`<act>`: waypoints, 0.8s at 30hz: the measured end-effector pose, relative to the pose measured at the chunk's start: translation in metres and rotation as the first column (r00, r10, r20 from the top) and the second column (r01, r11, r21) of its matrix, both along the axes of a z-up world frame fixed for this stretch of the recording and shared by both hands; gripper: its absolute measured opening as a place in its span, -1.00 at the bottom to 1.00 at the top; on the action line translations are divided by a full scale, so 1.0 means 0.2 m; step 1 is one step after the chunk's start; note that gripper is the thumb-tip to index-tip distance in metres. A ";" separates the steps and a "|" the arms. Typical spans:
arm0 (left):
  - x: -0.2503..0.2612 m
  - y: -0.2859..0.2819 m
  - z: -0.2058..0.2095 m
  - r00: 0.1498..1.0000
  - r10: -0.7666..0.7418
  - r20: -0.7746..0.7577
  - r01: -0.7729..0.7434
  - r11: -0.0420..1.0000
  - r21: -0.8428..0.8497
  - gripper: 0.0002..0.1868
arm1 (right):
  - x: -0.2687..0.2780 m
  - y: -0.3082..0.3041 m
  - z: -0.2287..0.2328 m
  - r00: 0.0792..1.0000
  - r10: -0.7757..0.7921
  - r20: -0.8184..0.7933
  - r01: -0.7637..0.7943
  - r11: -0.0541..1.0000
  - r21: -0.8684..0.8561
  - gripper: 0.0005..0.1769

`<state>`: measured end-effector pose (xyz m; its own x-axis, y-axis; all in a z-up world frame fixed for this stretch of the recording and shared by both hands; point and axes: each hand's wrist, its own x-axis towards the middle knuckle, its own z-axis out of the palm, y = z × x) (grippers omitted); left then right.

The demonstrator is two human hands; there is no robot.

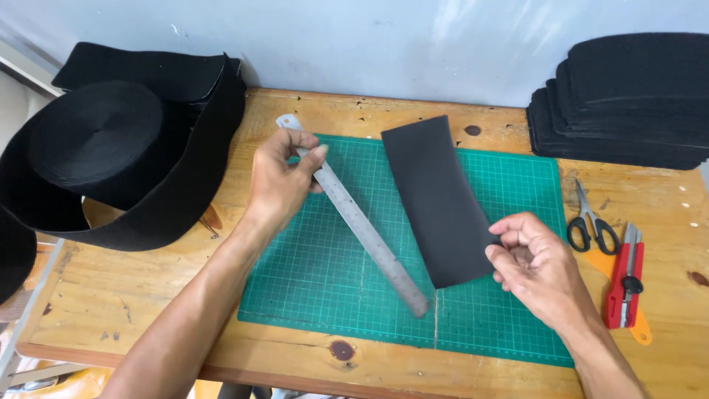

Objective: The person measures and cuts a strip of black fabric on a green cutting mat using a metal ruler and a red utility knife. They align the ruler, make straight cuts, and reposition the fabric to trim the edges precisely.

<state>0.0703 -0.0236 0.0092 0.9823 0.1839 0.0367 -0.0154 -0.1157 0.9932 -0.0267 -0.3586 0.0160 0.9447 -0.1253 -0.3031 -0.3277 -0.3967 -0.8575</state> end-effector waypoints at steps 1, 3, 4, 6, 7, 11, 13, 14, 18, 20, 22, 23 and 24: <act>-0.02 0.00 -0.01 1.000 -0.002 0.001 0.002 1.000 0.000 -0.86 | 0.01 -0.02 -0.03 1.000 -0.002 0.001 0.002 1.000 0.000 -0.82; -0.08 -0.01 -0.04 0.997 0.071 -0.027 -0.075 0.978 -0.193 -0.78 | 0.02 -0.06 -0.09 0.991 0.094 0.094 -0.085 0.992 -0.092 -0.83; -0.09 -0.01 -0.03 0.997 0.074 -0.025 -0.077 0.978 -0.195 -0.78 | 0.02 -0.04 -0.09 0.991 0.097 0.097 -0.088 0.992 -0.095 -0.83; -0.11 -0.01 0.00 0.991 0.064 -0.117 -0.096 0.952 -0.292 -0.77 | 0.02 0.01 -0.07 0.994 0.105 0.018 -0.104 0.993 -0.056 -0.88; -0.11 0.00 0.00 0.991 0.065 -0.119 -0.098 0.951 -0.294 -0.77 | 0.01 0.02 -0.07 0.994 0.107 0.016 -0.106 0.993 -0.059 -0.88; -0.09 0.02 -0.03 0.984 0.110 -0.141 -0.144 0.955 -0.260 -0.74 | 0.00 0.04 -0.05 0.996 0.079 -0.028 -0.081 0.992 -0.098 -0.75; -0.08 0.03 -0.07 0.984 0.127 -0.123 -0.150 0.968 -0.203 -0.72 | 0.00 0.03 -0.05 0.997 0.078 -0.011 -0.079 0.994 -0.075 -0.73; -0.08 0.03 -0.08 0.983 0.119 -0.139 -0.142 0.976 -0.163 -0.69 | -0.01 0.01 -0.06 0.991 0.128 0.030 -0.126 0.990 -0.068 -0.70; -0.10 0.05 0.02 0.958 0.041 -0.284 0.005 0.987 0.159 -0.57 | -0.03 0.01 -0.12 0.900 0.300 0.318 -0.213 0.936 -0.280 -0.68; -0.13 0.04 0.13 0.936 0.050 -0.350 0.090 0.924 0.371 -0.48 | -0.03 0.03 -0.14 0.865 0.339 0.370 -0.202 0.910 -0.361 -0.72; -0.15 0.05 0.13 0.908 0.071 -0.413 0.190 0.810 0.555 -0.32 | -0.04 0.04 -0.17 0.829 0.377 0.414 -0.182 0.880 -0.438 -0.75; -0.15 0.05 0.09 0.926 0.099 -0.363 0.213 0.656 0.724 -0.27 | -0.04 0.04 -0.18 0.813 0.383 0.438 -0.159 0.870 -0.467 -0.77; -0.14 0.06 0.04 0.946 0.114 -0.303 0.218 0.469 0.856 -0.21 | -0.03 0.04 -0.19 0.795 0.391 0.464 -0.133 0.859 -0.495 -0.79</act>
<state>0.0422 -0.0110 0.0180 0.9782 0.1659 -0.1253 0.1982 -0.9257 0.3221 -0.0335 -0.3498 -0.0223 0.9471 0.1609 0.2777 0.2996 -0.7533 -0.5854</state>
